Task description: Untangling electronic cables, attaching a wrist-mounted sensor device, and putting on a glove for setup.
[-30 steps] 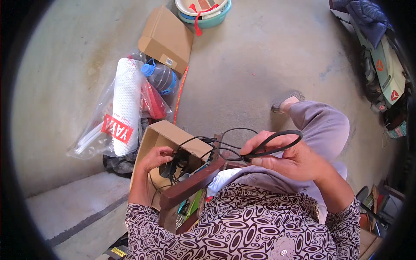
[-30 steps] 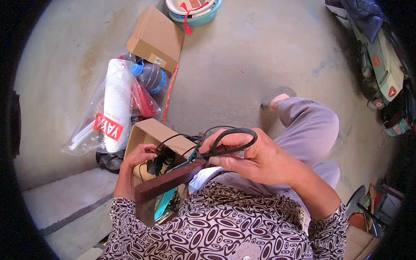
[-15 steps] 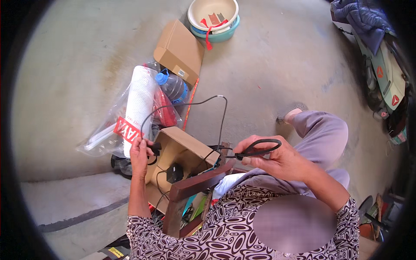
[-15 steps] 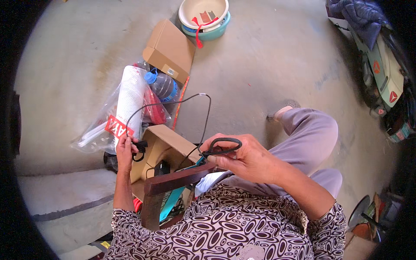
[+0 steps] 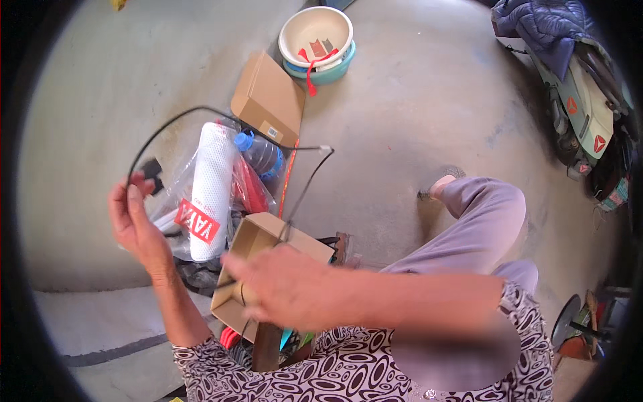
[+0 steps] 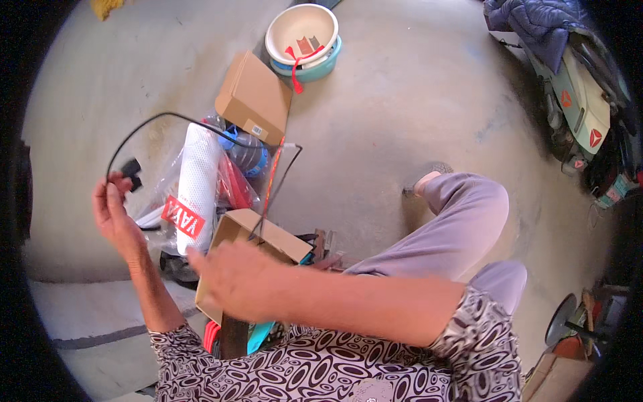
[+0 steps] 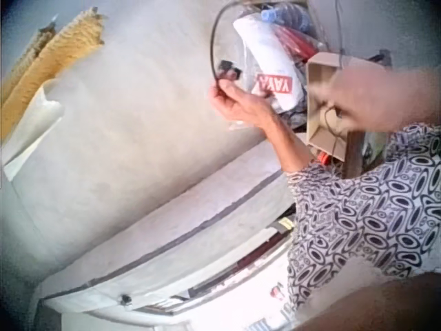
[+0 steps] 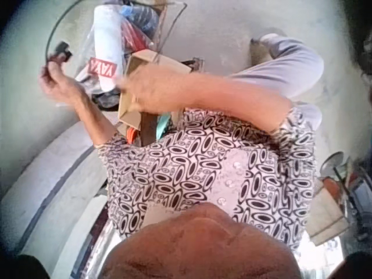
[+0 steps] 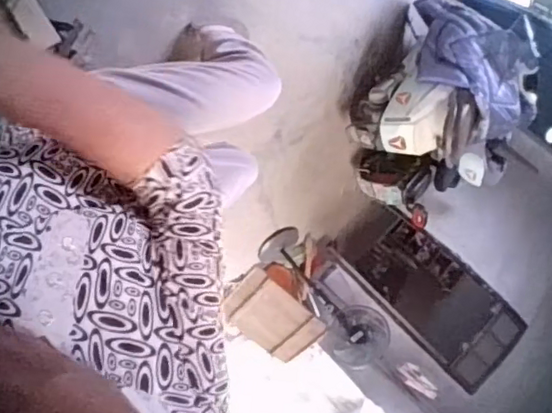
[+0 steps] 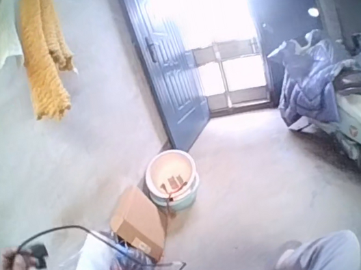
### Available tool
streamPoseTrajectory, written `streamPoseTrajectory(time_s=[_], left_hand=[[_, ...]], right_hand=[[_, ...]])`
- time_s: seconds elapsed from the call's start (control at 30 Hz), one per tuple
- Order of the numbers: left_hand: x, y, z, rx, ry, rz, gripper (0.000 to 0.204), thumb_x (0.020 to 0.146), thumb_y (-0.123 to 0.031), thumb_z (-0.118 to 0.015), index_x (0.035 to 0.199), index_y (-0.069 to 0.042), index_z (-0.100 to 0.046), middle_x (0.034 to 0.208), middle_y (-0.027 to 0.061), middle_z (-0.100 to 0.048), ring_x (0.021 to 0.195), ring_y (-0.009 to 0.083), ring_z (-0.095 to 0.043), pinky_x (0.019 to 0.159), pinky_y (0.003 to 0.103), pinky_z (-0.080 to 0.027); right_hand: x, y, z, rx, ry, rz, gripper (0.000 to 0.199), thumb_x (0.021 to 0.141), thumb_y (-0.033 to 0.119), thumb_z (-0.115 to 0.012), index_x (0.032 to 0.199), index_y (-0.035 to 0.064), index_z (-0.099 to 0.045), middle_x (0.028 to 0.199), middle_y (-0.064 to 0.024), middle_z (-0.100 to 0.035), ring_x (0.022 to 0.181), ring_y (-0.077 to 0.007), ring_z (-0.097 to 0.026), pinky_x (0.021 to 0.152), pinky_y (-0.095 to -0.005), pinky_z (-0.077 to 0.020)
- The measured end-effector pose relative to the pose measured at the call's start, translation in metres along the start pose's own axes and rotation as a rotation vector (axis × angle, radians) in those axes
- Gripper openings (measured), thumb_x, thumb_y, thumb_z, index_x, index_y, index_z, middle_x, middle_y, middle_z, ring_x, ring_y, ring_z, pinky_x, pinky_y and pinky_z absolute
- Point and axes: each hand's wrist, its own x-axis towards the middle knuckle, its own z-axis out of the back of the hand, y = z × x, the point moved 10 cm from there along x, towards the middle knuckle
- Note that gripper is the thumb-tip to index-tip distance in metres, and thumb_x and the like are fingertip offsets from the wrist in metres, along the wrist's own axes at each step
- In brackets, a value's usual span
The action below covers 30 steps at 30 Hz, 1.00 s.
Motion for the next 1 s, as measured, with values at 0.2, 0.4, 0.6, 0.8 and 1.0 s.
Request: streamPoseTrajectory(time_s=[0.2, 0.4, 0.6, 0.8, 1.0], left_hand=[[0.007, -0.114, -0.082, -0.473, 0.373, -0.386, 0.022, 0.093, -0.009, -0.045, 0.1, 0.006, -0.06, 0.108, 0.02, -0.06, 0.095, 0.0252, -0.06, 0.092, 0.037, -0.046], [-0.085, -0.226, -0.168, -0.39, 0.744, -0.835, 0.022, 0.065, -0.007, -0.069, 0.086, -0.003, -0.064, 0.095, 0.0145, -0.062, 0.079, 0.0272, -0.059, 0.071, 0.035, -0.05], [-0.214, -0.304, -0.212, -0.779, 0.995, -1.164, 0.026, 0.061, -0.01, -0.072, 0.086, -0.006, -0.063, 0.096, 0.0112, -0.061, 0.077, 0.0278, -0.059, 0.067, 0.037, -0.051], [-0.336, -0.343, -0.212, -1.001, 1.22, -1.561, 0.018, 0.071, -0.015, -0.068, 0.081, -0.003, -0.059, 0.097, 0.0124, -0.059, 0.079, 0.023, -0.057, 0.07, 0.034, -0.051], [-0.383, -0.378, -0.208, -1.306, 1.493, -1.519, 0.015, 0.072, -0.007, -0.066, 0.085, -0.002, -0.062, 0.105, 0.0132, -0.06, 0.085, 0.0248, -0.06, 0.075, 0.034, -0.053]], right_hand=[[-0.066, -0.028, 0.051, 0.09, -0.21, -0.049, 0.045, 0.091, 0.017, -0.062, 0.13, 0.0001, -0.049, 0.1, -0.0201, -0.062, 0.092, -0.0368, -0.063, 0.079, -0.0424, -0.0498], [-0.245, -0.056, 0.105, 0.51, -0.772, -0.338, 0.022, 0.095, 0.013, -0.062, 0.113, 0.0001, -0.061, 0.089, -0.0067, -0.067, 0.084, -0.0139, -0.065, 0.077, -0.0294, -0.0524], [-0.347, -0.019, 0.09, 0.837, -1.285, -0.324, 0.058, 0.102, 0.045, -0.043, 0.141, 0.0011, -0.04, 0.121, -0.0155, -0.059, 0.108, -0.0217, -0.061, 0.096, -0.0349, -0.0491], [-0.414, -0.025, 0.032, 1.183, -1.668, -0.03, 0.06, 0.102, 0.045, -0.04, 0.141, -0.0003, -0.036, 0.12, -0.016, -0.061, 0.109, -0.0252, -0.061, 0.097, -0.0388, -0.0483], [-0.461, -0.016, 0.001, 1.182, -2.001, 0.148, 0.045, 0.104, 0.032, -0.039, 0.135, -0.0006, -0.044, 0.12, -0.0165, -0.06, 0.108, -0.0278, -0.062, 0.094, -0.0405, -0.0502]])
